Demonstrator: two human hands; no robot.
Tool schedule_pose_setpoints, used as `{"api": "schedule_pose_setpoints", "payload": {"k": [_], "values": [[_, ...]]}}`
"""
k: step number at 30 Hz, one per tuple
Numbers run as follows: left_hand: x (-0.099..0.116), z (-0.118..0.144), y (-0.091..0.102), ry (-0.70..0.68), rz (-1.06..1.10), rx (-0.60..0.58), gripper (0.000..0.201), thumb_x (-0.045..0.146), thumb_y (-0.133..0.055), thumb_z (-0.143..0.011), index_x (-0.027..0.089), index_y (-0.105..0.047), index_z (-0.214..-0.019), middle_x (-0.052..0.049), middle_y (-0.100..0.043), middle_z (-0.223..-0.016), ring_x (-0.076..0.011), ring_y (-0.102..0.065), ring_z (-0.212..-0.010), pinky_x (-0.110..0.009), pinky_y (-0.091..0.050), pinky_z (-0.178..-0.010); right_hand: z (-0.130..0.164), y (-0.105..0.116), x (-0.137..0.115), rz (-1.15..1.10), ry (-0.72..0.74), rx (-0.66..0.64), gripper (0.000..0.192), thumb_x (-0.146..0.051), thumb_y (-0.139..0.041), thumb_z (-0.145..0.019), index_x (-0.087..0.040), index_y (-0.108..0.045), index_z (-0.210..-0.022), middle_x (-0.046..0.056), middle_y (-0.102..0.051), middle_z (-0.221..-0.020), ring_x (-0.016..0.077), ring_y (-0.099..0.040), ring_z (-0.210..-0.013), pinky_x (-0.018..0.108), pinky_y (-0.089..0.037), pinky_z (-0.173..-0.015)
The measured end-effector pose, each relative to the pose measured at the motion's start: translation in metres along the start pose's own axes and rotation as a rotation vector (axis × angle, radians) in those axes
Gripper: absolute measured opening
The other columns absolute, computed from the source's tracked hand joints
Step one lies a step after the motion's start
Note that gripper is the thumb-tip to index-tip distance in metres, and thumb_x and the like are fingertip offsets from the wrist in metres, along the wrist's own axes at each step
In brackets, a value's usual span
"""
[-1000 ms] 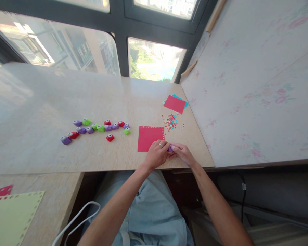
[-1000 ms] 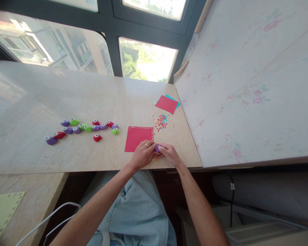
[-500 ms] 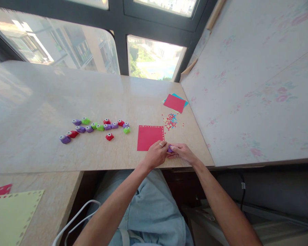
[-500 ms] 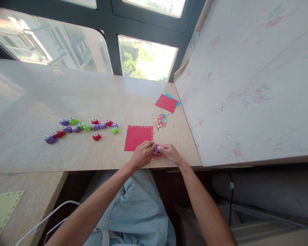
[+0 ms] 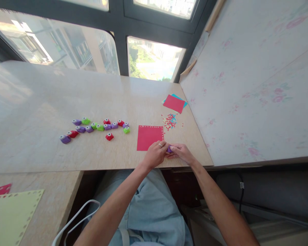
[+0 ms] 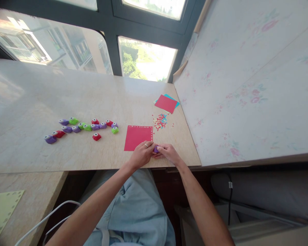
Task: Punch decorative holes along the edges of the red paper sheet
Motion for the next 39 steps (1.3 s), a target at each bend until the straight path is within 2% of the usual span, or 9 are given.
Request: {"api": "schedule_pose_setpoints", "payload": {"k": [9, 13, 30, 39], "values": [[-0.0026, 0.0022, -0.0015, -0.012, -0.058, 0.081, 0.029, 0.012, -0.045, -0.091, 0.017, -0.056, -0.118, -0.009, -0.063, -0.105, -0.0212, -0.058, -0.095, -0.035, -0.05, -0.084, 0.0005, 0.0002, -0.0057, -0.057, -0.014, -0.068, 0.037, -0.039, -0.077, -0.074, -0.014, -0.074, -0.101, 0.009, -0.074, -0.091, 0.0186, -0.071, -0.08, 0.034, -0.059, -0.078], [-0.0042, 0.0027, -0.0032, -0.001, -0.09, 0.121, 0.03, 0.012, -0.046, -0.092, 0.018, -0.056, -0.12, -0.01, -0.063, -0.108, -0.0211, -0.059, -0.097, -0.035, -0.05, -0.085, -0.0007, -0.0019, -0.006, -0.089, -0.024, -0.029, 0.038, -0.035, -0.076, -0.075, -0.015, -0.072, -0.106, 0.008, -0.074, -0.094, 0.0185, -0.071, -0.081, 0.034, -0.058, -0.078], [-0.0039, 0.0021, -0.0049, 0.013, -0.122, 0.123, 0.031, 0.011, -0.045, -0.091, 0.018, -0.056, -0.12, -0.01, -0.062, -0.111, -0.022, -0.058, -0.097, -0.036, -0.05, -0.081, -0.0015, -0.0079, -0.0074, -0.18, -0.099, 0.043, 0.03, -0.023, -0.07, -0.07, -0.017, -0.074, -0.099, 0.005, -0.075, -0.085, 0.0169, -0.07, -0.072, 0.028, -0.058, -0.069], [-0.0053, 0.0027, -0.0062, 0.032, -0.109, 0.131, 0.033, 0.013, -0.046, -0.091, 0.02, -0.054, -0.122, -0.009, -0.062, -0.109, -0.0217, -0.058, -0.097, -0.036, -0.049, -0.083, -0.0015, -0.0053, -0.0024, -0.257, -0.084, -0.01, 0.028, -0.026, -0.075, -0.073, -0.017, -0.073, -0.1, 0.005, -0.074, -0.093, 0.016, -0.069, -0.081, 0.031, -0.056, -0.08]]}}
Point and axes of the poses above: each hand's wrist, its own z-axis away from the middle knuckle, its own y-axis out of the back of the hand, x = y × z, the point moved 3 cm from there along -z, towards the middle knuckle
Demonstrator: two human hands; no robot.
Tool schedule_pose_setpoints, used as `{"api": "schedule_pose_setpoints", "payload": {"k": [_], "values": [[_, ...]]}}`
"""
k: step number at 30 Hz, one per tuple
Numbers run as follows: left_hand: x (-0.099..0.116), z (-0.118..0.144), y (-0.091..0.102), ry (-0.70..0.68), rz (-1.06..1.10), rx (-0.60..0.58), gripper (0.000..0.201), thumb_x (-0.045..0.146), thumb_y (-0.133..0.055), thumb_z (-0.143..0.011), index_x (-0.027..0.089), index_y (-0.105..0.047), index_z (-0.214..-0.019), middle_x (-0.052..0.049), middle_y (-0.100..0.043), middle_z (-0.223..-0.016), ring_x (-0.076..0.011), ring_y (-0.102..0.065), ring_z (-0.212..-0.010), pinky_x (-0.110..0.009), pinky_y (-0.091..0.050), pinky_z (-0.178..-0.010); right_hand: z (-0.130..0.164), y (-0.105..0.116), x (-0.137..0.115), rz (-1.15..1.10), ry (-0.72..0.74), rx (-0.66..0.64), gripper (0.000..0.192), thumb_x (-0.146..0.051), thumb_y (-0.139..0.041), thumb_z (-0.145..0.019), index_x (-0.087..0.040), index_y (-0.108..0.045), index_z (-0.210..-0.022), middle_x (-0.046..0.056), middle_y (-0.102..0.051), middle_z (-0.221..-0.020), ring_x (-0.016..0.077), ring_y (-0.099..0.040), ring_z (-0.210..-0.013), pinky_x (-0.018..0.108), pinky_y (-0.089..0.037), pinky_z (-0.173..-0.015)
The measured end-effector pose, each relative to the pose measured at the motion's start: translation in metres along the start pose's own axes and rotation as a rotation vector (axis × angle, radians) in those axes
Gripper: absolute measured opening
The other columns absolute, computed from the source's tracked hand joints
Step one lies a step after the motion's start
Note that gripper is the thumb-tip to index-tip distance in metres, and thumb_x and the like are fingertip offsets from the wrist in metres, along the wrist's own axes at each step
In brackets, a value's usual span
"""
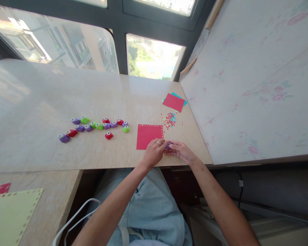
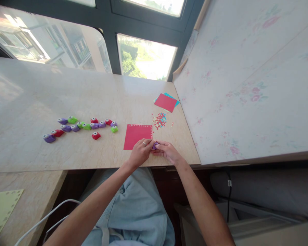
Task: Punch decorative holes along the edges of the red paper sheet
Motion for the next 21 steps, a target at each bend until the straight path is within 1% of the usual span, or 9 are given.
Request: {"api": "schedule_pose_setpoints", "payload": {"k": [4, 13, 16, 19, 21], "values": [[0.0001, 0.0007, 0.0001, -0.012, -0.013, 0.018, 0.032, 0.012, -0.046, -0.091, 0.019, -0.055, -0.121, -0.009, -0.063, -0.109, -0.0217, -0.058, -0.096, -0.035, -0.05, -0.082, -0.0004, 0.0003, 0.0005, -0.032, -0.02, 0.009, 0.028, -0.024, -0.075, -0.073, -0.017, -0.073, -0.099, 0.005, -0.074, -0.093, 0.0156, -0.069, -0.08, 0.031, -0.057, -0.08], [0.0003, 0.0005, -0.0012, -0.002, -0.004, -0.006, 0.036, 0.011, -0.043, -0.092, 0.021, -0.055, -0.125, -0.011, -0.061, -0.113, -0.0214, -0.059, -0.099, -0.036, -0.051, -0.083, -0.0008, -0.0027, -0.0005, -0.018, -0.006, 0.032, 0.026, -0.02, -0.069, -0.072, -0.018, -0.072, -0.098, 0.005, -0.074, -0.084, 0.0173, -0.07, -0.073, 0.029, -0.058, -0.069], [0.0002, 0.0001, -0.0015, 0.015, -0.005, -0.015, 0.036, 0.011, -0.045, -0.092, 0.021, -0.055, -0.125, -0.01, -0.061, -0.114, -0.0215, -0.059, -0.098, -0.036, -0.051, -0.082, 0.0002, -0.002, 0.0003, -0.031, 0.003, 0.014, 0.026, -0.023, -0.071, -0.073, -0.018, -0.071, -0.099, 0.005, -0.074, -0.085, 0.0166, -0.07, -0.074, 0.029, -0.058, -0.071], [0.0003, -0.0004, -0.0014, 0.011, -0.008, -0.012, 0.035, 0.011, -0.046, -0.091, 0.021, -0.055, -0.124, -0.01, -0.063, -0.112, -0.0211, -0.059, -0.096, -0.035, -0.051, -0.081, 0.0027, 0.0015, 0.003, -0.06, 0.015, -0.007, 0.029, -0.025, -0.074, -0.074, -0.019, -0.071, -0.103, 0.005, -0.074, -0.092, 0.0166, -0.07, -0.08, 0.03, -0.057, -0.077], [0.0014, -0.0008, -0.0009, -0.01, -0.017, -0.011, 0.033, 0.012, -0.047, -0.092, 0.021, -0.057, -0.122, -0.009, -0.064, -0.11, -0.0207, -0.06, -0.096, -0.035, -0.05, -0.081, 0.005, 0.0052, 0.0053, -0.083, 0.044, 0.003, 0.03, -0.027, -0.075, -0.074, -0.019, -0.072, -0.103, 0.005, -0.074, -0.095, 0.0159, -0.069, -0.083, 0.029, -0.057, -0.078]]}}
Point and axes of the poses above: each hand's wrist, its own z-axis away from the middle knuckle, its own y-axis out of the back of the hand, x = y × z, the point moved 3 cm from there along -z, towards the middle knuckle
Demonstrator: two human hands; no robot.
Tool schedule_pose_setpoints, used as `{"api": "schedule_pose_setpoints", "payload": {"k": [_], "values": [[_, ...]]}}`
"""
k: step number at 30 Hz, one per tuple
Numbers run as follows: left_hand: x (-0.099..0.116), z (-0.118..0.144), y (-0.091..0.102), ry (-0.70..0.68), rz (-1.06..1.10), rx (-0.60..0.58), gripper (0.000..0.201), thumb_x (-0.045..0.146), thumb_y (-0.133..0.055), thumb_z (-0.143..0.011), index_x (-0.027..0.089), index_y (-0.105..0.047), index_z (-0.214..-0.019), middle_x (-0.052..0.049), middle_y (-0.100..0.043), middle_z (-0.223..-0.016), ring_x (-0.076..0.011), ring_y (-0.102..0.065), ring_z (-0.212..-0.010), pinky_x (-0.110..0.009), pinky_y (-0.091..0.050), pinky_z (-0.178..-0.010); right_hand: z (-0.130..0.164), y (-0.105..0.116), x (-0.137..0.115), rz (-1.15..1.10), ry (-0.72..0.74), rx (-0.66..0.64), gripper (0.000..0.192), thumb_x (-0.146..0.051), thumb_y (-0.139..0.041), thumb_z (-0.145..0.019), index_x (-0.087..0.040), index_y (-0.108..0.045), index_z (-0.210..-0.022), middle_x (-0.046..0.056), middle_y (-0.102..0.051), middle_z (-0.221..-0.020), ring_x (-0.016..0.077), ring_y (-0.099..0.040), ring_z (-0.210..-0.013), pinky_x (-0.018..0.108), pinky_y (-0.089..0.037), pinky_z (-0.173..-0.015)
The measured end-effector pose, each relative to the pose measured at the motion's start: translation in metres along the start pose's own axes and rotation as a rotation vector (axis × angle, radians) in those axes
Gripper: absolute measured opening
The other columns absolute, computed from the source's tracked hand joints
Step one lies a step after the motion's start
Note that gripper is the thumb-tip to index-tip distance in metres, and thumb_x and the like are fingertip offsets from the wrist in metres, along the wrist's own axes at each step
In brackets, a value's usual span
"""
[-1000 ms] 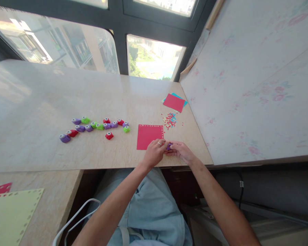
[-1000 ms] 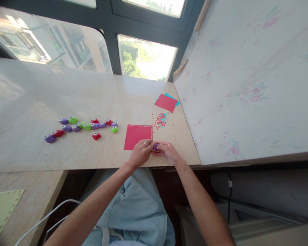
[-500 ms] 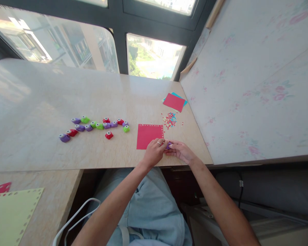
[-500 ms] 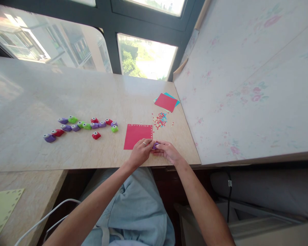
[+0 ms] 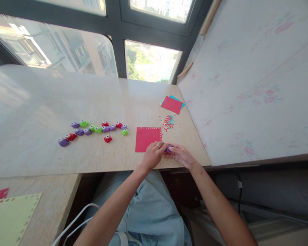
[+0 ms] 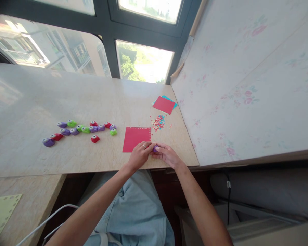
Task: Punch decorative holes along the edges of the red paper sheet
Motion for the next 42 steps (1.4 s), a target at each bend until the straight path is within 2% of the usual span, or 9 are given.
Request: {"api": "schedule_pose_setpoints", "payload": {"k": [7, 11, 15, 18, 22, 26, 29, 33, 42], "values": [[0.006, -0.003, 0.003, -0.063, -0.028, -0.049, 0.021, 0.019, -0.046, -0.094, 0.016, -0.061, -0.11, -0.009, -0.065, -0.103, -0.0206, -0.059, -0.09, -0.035, -0.05, -0.077, 0.009, 0.009, 0.003, -0.059, 0.067, 0.073, 0.027, -0.027, -0.077, -0.075, -0.018, -0.073, -0.1, 0.005, -0.074, -0.099, 0.0136, -0.069, -0.088, 0.022, -0.056, -0.078], [0.005, -0.004, 0.004, -0.013, -0.037, -0.041, 0.018, 0.012, -0.048, -0.09, 0.016, -0.063, -0.098, -0.01, -0.064, -0.105, -0.0218, -0.059, -0.094, -0.036, -0.05, -0.081, 0.017, 0.022, -0.003, -0.052, 0.14, 0.125, 0.035, -0.024, -0.079, -0.072, -0.019, -0.071, -0.106, 0.007, -0.071, -0.111, 0.018, -0.067, -0.1, 0.028, -0.054, -0.089], [0.001, -0.002, 0.003, 0.035, -0.019, -0.02, 0.022, 0.009, -0.049, -0.087, 0.016, -0.064, -0.101, -0.01, -0.065, -0.108, -0.0231, -0.059, -0.094, -0.038, -0.051, -0.082, 0.03, 0.053, -0.01, 0.018, 0.259, 0.233, 0.039, -0.029, -0.078, -0.072, -0.021, -0.07, -0.11, 0.007, -0.068, -0.119, 0.0219, -0.063, -0.112, 0.037, -0.048, -0.102], [-0.003, 0.001, 0.006, 0.102, 0.036, 0.069, 0.026, 0.008, -0.048, -0.087, 0.016, -0.062, -0.108, -0.011, -0.065, -0.109, -0.0226, -0.059, -0.097, -0.037, -0.051, -0.084, 0.037, 0.084, -0.013, 0.18, 0.362, 0.334, 0.042, -0.034, -0.076, -0.074, -0.023, -0.068, -0.114, 0.006, -0.067, -0.121, 0.0236, -0.062, -0.114, 0.044, -0.045, -0.106], [-0.008, 0.006, 0.011, 0.23, 0.072, 0.171, 0.024, 0.01, -0.049, -0.088, 0.017, -0.063, -0.106, -0.01, -0.066, -0.107, -0.0228, -0.06, -0.097, -0.038, -0.051, -0.085, 0.041, 0.11, -0.017, 0.682, 0.508, 0.471, 0.041, -0.039, -0.068, -0.08, -0.023, -0.068, -0.118, 0.008, -0.066, -0.123, 0.0246, -0.061, -0.116, 0.048, -0.042, -0.108], [-0.008, 0.01, 0.014, 0.277, 0.05, 0.177, 0.024, 0.009, -0.049, -0.087, 0.017, -0.063, -0.104, -0.011, -0.066, -0.106, -0.0241, -0.06, -0.098, -0.039, -0.051, -0.085, 0.039, 0.111, -0.021, 1.087, 0.686, 0.455, 0.033, -0.037, -0.055, -0.088, -0.024, -0.069, -0.115, 0.007, -0.066, -0.123, 0.0245, -0.061, -0.116, 0.047, -0.045, -0.106], [-0.006, 0.015, 0.016, 0.283, 0.027, 0.175, 0.024, 0.008, -0.05, -0.086, 0.017, -0.063, -0.104, -0.011, -0.066, -0.106, -0.0243, -0.06, -0.097, -0.039, -0.051, -0.084, 0.039, 0.113, -0.024, 1.234, 0.766, 0.523, 0.036, -0.038, -0.051, -0.091, -0.023, -0.067, -0.119, 0.008, -0.068, -0.12, 0.0245, -0.064, -0.111, 0.045, -0.05, -0.1], [-0.004, 0.019, 0.017, 0.296, -0.008, 0.18, 0.025, 0.007, -0.05, -0.085, 0.016, -0.063, -0.104, -0.011, -0.066, -0.106, -0.0244, -0.06, -0.097, -0.039, -0.051, -0.084, 0.042, 0.12, -0.025, 1.307, 0.817, 0.613, 0.037, -0.042, -0.052, -0.093, -0.022, -0.064, -0.121, 0.009, -0.069, -0.116, 0.0245, -0.066, -0.106, 0.043, -0.054, -0.093], [0.002, 0.025, 0.015, 0.337, -0.053, 0.169, 0.02, 0.009, -0.052, -0.085, 0.016, -0.066, -0.098, -0.011, -0.066, -0.107, -0.0253, -0.06, -0.098, -0.039, -0.049, -0.084, 0.053, 0.108, -0.021, 1.307, 0.992, 0.487, 0.023, -0.026, -0.058, -0.092, -0.024, -0.067, -0.113, 0.009, -0.065, -0.122, 0.0228, -0.062, -0.113, 0.043, -0.053, -0.098]]}}
Point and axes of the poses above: each hand's wrist, its own z-axis away from the middle knuckle, its own y-axis out of the back of the hand, x = y × z, the point moved 3 cm from there along -z, towards the middle knuckle
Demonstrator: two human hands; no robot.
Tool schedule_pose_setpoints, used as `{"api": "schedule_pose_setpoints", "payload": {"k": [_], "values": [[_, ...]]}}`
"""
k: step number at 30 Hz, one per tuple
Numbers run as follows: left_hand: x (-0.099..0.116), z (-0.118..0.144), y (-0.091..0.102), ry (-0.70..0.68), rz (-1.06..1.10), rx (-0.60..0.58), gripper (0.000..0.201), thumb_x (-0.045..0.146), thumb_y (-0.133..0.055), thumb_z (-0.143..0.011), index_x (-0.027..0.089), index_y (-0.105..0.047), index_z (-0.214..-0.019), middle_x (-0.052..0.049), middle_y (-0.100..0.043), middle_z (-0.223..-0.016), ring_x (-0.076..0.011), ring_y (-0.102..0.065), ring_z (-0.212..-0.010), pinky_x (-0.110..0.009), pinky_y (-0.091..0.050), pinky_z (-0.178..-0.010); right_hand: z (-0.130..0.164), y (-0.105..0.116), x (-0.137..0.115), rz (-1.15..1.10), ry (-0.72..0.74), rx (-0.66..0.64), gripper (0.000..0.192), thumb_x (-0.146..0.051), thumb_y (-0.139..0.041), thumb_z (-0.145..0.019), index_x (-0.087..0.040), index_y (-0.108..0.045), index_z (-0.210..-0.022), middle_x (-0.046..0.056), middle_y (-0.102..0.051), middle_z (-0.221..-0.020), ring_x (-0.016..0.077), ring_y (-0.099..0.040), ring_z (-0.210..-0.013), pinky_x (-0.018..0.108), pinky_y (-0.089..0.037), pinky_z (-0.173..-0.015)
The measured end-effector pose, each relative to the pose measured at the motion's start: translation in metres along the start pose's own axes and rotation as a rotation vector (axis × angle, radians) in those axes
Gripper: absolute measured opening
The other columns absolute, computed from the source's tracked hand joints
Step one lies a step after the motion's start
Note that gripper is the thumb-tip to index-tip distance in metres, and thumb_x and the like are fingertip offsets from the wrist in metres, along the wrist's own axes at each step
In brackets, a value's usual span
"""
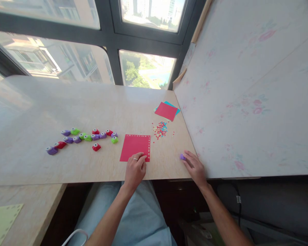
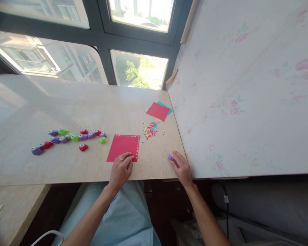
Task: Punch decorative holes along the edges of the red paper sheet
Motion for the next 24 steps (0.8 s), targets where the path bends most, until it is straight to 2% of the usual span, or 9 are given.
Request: {"api": "schedule_pose_setpoints", "payload": {"k": [7, 11, 14, 20, 24], "values": [[0.007, 0.005, 0.004, 0.002, -0.024, -0.006, 0.02, 0.009, -0.053, -0.085, 0.017, -0.068, -0.096, -0.009, -0.068, -0.105, -0.0239, -0.06, -0.094, -0.039, -0.048, -0.085, 0.003, 0.001, -0.006, -0.176, 0.066, -0.053, 0.017, -0.019, -0.06, -0.09, -0.022, -0.072, -0.101, 0.012, -0.06, -0.129, 0.0214, -0.067, -0.102, 0.037, -0.059, -0.088], [0.008, 0.005, 0.003, 0.009, -0.029, 0.003, 0.019, 0.01, -0.054, -0.086, 0.017, -0.068, -0.096, -0.009, -0.068, -0.104, -0.0238, -0.059, -0.094, -0.039, -0.048, -0.085, 0.0, 0.0, -0.01, -0.157, 0.113, -0.118, 0.014, -0.018, -0.061, -0.089, -0.022, -0.073, -0.093, 0.011, -0.064, -0.123, 0.0226, -0.064, -0.108, 0.04, -0.057, -0.092], [0.008, 0.005, 0.003, 0.016, -0.03, 0.006, 0.019, 0.01, -0.053, -0.086, 0.017, -0.068, -0.095, -0.009, -0.068, -0.104, -0.0241, -0.059, -0.095, -0.039, -0.048, -0.085, -0.003, 0.002, -0.012, -0.13, 0.116, -0.11, 0.013, -0.017, -0.06, -0.089, -0.023, -0.072, -0.091, 0.01, -0.066, -0.12, 0.023, -0.063, -0.11, 0.042, -0.054, -0.094], [0.008, 0.01, 0.005, 0.042, -0.007, -0.004, 0.02, 0.01, -0.052, -0.086, 0.018, -0.068, -0.096, -0.01, -0.068, -0.105, -0.0238, -0.06, -0.095, -0.04, -0.048, -0.085, -0.004, 0.003, -0.008, -0.132, -0.019, -0.043, 0.01, -0.026, -0.062, -0.089, -0.022, -0.067, -0.096, 0.011, -0.064, -0.121, 0.0242, -0.061, -0.111, 0.044, -0.052, -0.095], [0.01, 0.014, 0.007, 0.056, 0.036, -0.005, 0.023, 0.009, -0.051, -0.085, 0.019, -0.068, -0.097, -0.009, -0.067, -0.108, -0.0229, -0.06, -0.1, -0.04, -0.049, -0.089, -0.004, -0.003, -0.001, -0.129, -0.213, -0.04, 0.032, -0.039, -0.064, -0.087, -0.02, -0.06, -0.112, 0.011, -0.065, -0.113, 0.0244, -0.063, -0.102, 0.039, -0.055, -0.081]]}}
Point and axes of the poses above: each hand's wrist, its own z-axis away from the middle knuckle, its own y-axis out of the back of the hand, x = y × z, the point moved 3 cm from there along -z, towards the middle knuckle
